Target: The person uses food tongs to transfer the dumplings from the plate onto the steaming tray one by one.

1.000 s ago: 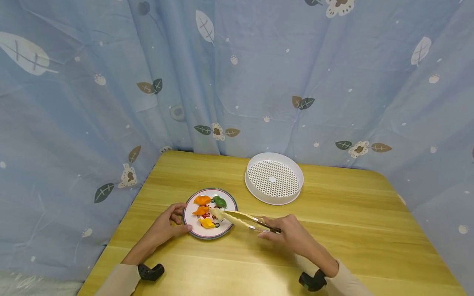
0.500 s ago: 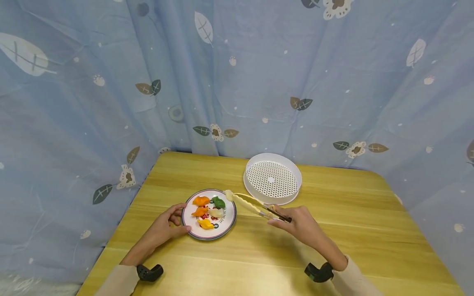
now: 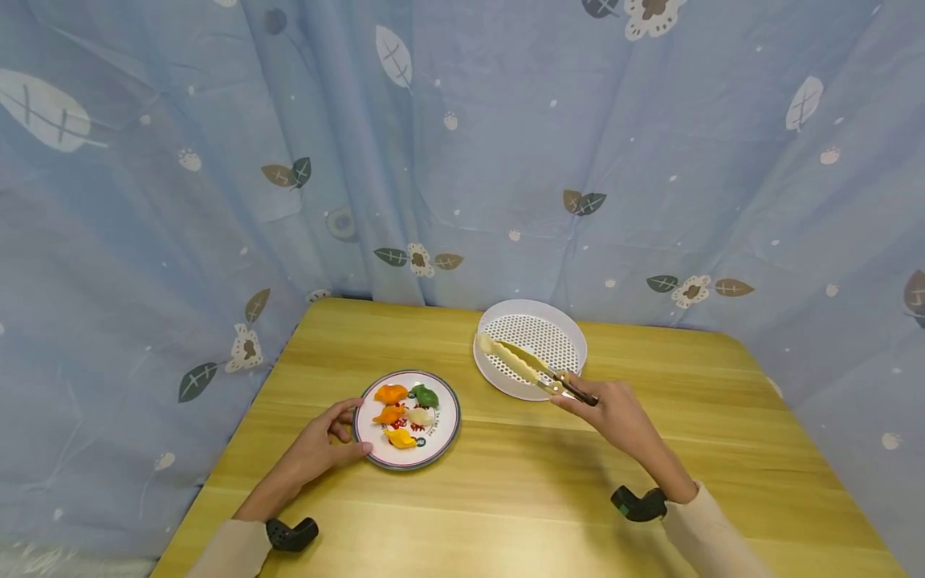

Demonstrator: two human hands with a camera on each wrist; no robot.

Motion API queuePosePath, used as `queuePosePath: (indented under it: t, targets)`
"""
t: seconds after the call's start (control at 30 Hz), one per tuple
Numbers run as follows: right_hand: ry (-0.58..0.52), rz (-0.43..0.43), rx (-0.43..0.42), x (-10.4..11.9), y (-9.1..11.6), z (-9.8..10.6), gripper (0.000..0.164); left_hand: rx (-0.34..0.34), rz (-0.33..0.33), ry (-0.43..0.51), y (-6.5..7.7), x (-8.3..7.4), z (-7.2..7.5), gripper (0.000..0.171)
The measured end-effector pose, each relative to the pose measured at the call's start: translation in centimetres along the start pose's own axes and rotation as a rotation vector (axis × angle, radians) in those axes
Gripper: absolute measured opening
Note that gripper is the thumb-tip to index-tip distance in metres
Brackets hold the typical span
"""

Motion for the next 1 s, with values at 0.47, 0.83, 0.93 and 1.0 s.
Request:
queuePosePath:
  t: [0.47,0.83,0.93,1.0]
  targets:
    - [0.049,-0.119,-0.012,-5.8,-1.4,0.5,0.055,-0.005,0.008,0.012,-0.1,0.3,0.0,0.081]
    - [0.109,-0.179,0.005,-9.5,-3.2,-0.1,0.056,0.0,0.003,0.023,-0.1,0.3,0.0,0.08]
    - [0.114,-0.201,0.029,-10.4,-3.6,-0.3,0.057,0.007,-0.009,0.034,0.0,0.2,-0.1,0.079]
    - [0.121,-0.215,0.051,-10.9,-3.9,-0.5,0.058,0.009,-0.019,0.037,0.0,0.1,-0.1,0.079]
Point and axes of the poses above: each hand's wrist, its own y-axis away from the middle knuckle, its own z-axis out of the back of the hand, x = y × z, the point moved 10 cm from there along -y, towards the middle knuckle, and after that the axes turned 5 degrees about y, right-handed, at the moved point
